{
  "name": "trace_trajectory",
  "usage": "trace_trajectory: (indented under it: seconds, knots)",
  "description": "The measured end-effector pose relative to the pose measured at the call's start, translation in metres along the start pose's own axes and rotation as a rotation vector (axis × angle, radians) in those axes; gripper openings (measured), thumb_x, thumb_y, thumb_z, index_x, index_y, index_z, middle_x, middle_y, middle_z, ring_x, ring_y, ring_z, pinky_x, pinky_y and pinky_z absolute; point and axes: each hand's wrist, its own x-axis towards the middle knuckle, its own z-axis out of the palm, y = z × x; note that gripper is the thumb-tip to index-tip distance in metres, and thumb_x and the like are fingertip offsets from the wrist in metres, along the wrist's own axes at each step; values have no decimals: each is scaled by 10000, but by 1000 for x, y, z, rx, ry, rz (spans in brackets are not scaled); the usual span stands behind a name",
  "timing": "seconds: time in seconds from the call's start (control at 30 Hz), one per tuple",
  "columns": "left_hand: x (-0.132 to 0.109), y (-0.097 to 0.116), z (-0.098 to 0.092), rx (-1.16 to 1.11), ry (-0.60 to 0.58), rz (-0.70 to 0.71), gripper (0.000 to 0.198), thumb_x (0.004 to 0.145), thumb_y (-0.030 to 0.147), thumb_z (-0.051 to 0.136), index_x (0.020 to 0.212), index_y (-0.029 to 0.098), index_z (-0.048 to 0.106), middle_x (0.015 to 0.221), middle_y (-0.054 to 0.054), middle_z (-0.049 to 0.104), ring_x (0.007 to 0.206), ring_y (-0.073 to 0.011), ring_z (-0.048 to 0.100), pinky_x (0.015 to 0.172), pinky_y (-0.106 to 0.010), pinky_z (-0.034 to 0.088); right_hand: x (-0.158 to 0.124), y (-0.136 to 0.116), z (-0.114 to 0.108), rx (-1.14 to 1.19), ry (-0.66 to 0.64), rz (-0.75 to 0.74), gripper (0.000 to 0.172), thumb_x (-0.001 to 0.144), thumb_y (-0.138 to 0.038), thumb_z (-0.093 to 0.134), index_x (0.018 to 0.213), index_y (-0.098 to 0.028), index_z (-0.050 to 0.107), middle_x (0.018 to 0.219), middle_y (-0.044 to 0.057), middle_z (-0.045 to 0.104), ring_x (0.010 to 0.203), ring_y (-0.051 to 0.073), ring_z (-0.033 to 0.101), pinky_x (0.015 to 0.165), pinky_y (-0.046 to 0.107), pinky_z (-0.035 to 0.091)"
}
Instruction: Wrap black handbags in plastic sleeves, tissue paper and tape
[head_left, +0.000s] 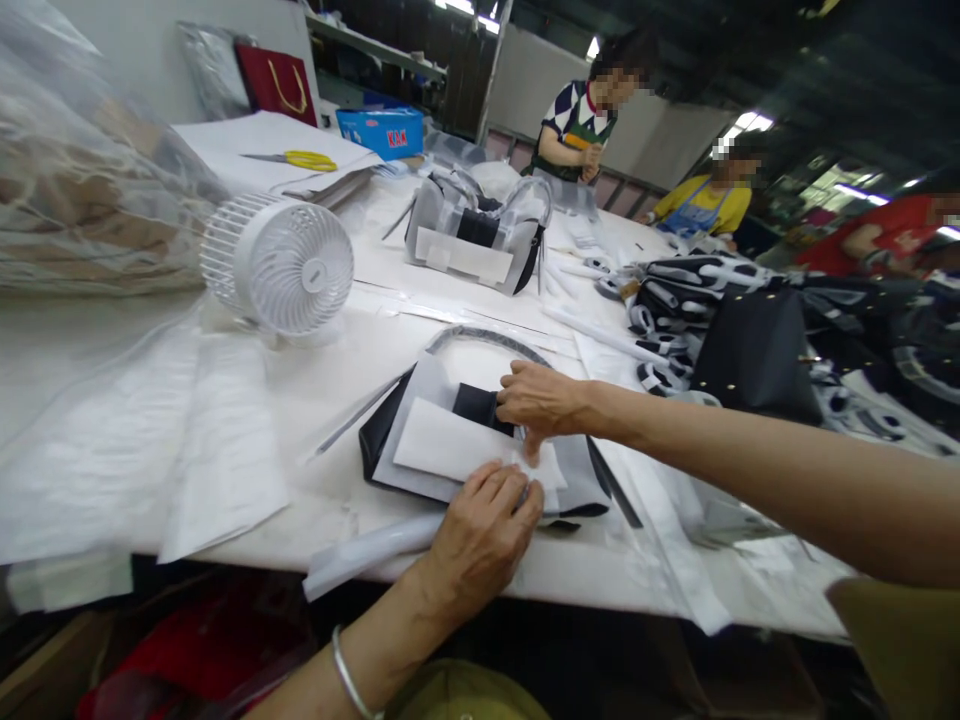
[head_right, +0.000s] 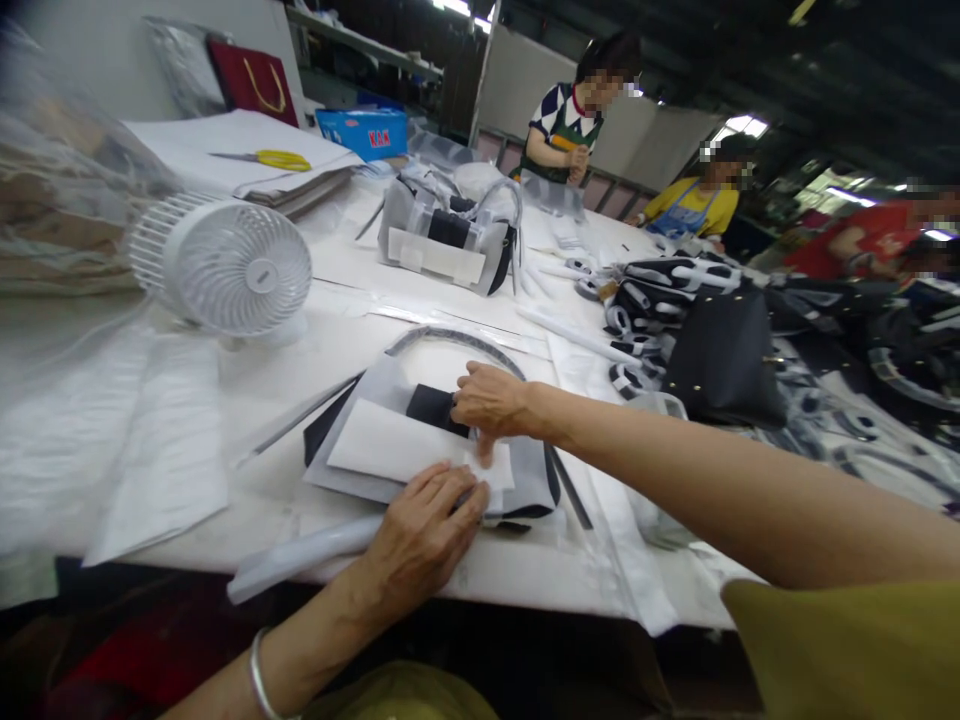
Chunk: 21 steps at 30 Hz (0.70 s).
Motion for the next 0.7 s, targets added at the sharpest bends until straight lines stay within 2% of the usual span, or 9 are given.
trace_trajectory:
  seconds: [0.1,0.2,0.27,0.37,0.43,0.53,0.6,0.7]
  knots:
    - [-1,0,1,13,1,7,287,946,161,454,1216,154,554,1095,-106,643,1073,-227,608,1049,-416,460,-5,22,-4,-50,47,24,406,541,-465,916,606,-217,601,729,33,663,880,243,591,853,352,312]
    - [-2,-1,2,17,0,7,289,939,171,475,1217,156,550,1091,-102,637,1060,-228,606,1051,-414,456,-21,45,-13,-88,193,219,429,533,-468,925,777,-205,688,881,81,693,970,294,596,877,373,324]
    - [-2,-1,2,6,-4,7,299,934,176,486,1227,161,542,1088,-102,634,1071,-232,603,1054,-416,453,-36,51,-15,-41,293,349,591,544,-508,911,1015,-215,709,1081,113,688,1065,330,585,918,398,344]
    - [-2,-1,1,-9,-16,9,309,925,176,497,1232,165,534,1089,-99,633,1087,-237,598,1056,-419,450,-53,44,3,146,339,393,844,616,-613,831,1343,-277,564,1352,111,584,1213,335,539,1000,425,365]
    - [-1,0,0,-4,-15,7,297,925,183,501,1220,165,536,1085,-95,634,1076,-237,601,1051,-419,453,-55,37,26,221,302,391,890,625,-634,812,1385,-268,530,1388,114,563,1262,334,516,1047,436,359]
    - [-1,0,0,5,-24,2,289,918,192,525,1207,171,538,1087,-88,632,1079,-237,597,1058,-421,448,-49,32,53,252,268,449,853,636,-602,819,1346,-198,571,1376,149,576,1281,345,510,1083,454,348]
    - [-1,-1,1,9,-31,7,304,908,190,544,1211,172,534,1089,-85,630,1083,-239,594,1062,-426,446,-47,28,53,238,315,511,842,625,-539,850,1335,-177,577,1387,167,567,1291,354,504,1093,474,349]
    - [-2,-1,3,7,-28,16,328,892,170,558,1218,174,526,1098,-81,632,1086,-238,593,1061,-432,450,-59,6,31,171,502,582,740,659,-385,861,1313,-171,587,1375,170,576,1279,347,521,1095,500,363]
